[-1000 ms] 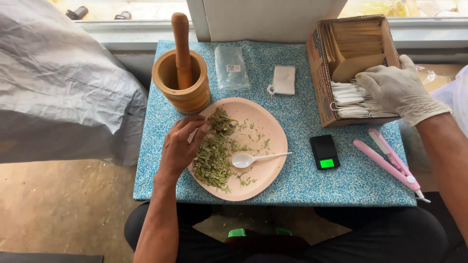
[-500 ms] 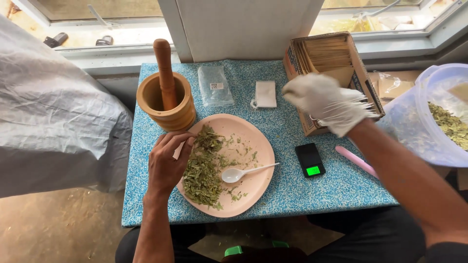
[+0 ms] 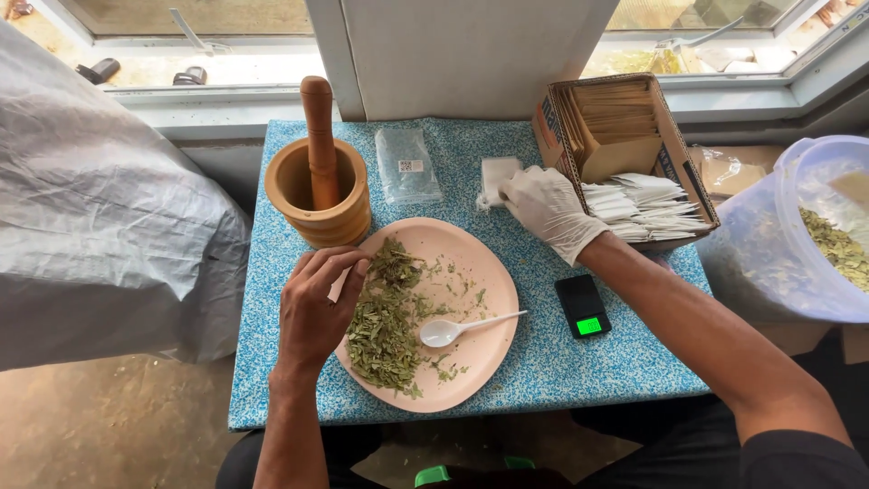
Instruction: Filling small filter bags with loose tea leaves, weighing them on a digital scale, and sealing them with a heat sealer.
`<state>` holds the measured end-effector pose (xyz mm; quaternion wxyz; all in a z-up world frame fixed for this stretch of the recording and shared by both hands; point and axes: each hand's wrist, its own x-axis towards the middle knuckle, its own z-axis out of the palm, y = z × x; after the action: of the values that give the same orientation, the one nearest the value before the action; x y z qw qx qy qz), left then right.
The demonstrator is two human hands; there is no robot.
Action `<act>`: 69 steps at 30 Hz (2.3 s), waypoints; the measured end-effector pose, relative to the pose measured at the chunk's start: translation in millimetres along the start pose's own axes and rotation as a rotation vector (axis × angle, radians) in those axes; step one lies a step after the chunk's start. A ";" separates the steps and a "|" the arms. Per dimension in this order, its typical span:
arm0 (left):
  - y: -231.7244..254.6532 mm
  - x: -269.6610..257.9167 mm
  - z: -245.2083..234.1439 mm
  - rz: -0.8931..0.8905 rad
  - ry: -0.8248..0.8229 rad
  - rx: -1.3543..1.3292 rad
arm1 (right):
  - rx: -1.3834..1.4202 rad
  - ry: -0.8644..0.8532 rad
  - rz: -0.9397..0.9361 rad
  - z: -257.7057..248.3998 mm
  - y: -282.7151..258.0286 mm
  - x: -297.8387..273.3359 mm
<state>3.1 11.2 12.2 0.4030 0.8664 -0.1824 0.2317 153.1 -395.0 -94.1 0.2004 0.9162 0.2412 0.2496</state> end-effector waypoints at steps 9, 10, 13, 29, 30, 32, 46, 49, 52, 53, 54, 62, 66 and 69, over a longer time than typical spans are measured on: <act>-1.8 -2.8 1.0 -0.001 -0.018 -0.010 | 0.118 -0.009 -0.012 -10.3 9.6 0.9; -1.8 -1.3 2.1 0.000 -0.016 -0.009 | 0.117 -0.007 -0.013 -14.5 10.7 4.3; -1.2 -3.6 0.6 -0.011 -0.031 -0.014 | 0.139 -0.024 -0.018 -25.8 7.4 9.5; 1.7 -5.6 -10.0 -0.353 -0.321 -0.019 | 0.301 -0.164 0.022 -28.9 31.1 20.8; 1.4 -5.3 -10.0 -0.362 -0.322 -0.021 | 0.263 -0.100 -0.017 -29.0 33.8 20.5; -1.3 -7.2 -8.0 -0.350 -0.321 -0.017 | 0.136 -0.026 -0.061 -32.0 37.1 23.7; -3.4 -11.5 -6.4 -0.316 -0.284 -0.032 | 0.594 -0.116 0.253 -142.0 58.8 49.0; 4.4 -11.0 -2.0 -0.278 -0.252 -0.043 | 1.095 -0.325 0.520 -220.5 35.7 46.6; 25.7 -6.5 3.7 -0.191 -0.159 -0.044 | 1.348 -0.396 0.568 -263.0 4.5 36.1; 32.4 -7.7 7.0 -0.202 -0.149 -0.266 | 1.506 -0.428 0.606 -274.4 -9.0 24.8; 39.6 -8.8 11.3 -0.212 -0.140 -0.488 | 1.666 -0.458 0.639 -285.1 -21.8 13.3; 40.8 -28.8 43.5 -0.430 -0.423 -1.146 | 1.705 -0.663 0.542 -270.9 -77.8 -12.2; 39.9 -30.9 37.7 -0.525 -0.404 -1.265 | 1.681 -0.679 0.576 -279.4 -84.7 -8.9; 37.7 -30.3 43.6 -0.498 -0.391 -1.288 | 1.682 -0.667 0.597 -282.5 -88.4 -8.5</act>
<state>-29.9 -41.9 -6.0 0.8351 0.4979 -0.1488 -0.1805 -40.1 -258.9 84.4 -0.5380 0.8079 0.0282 -0.2389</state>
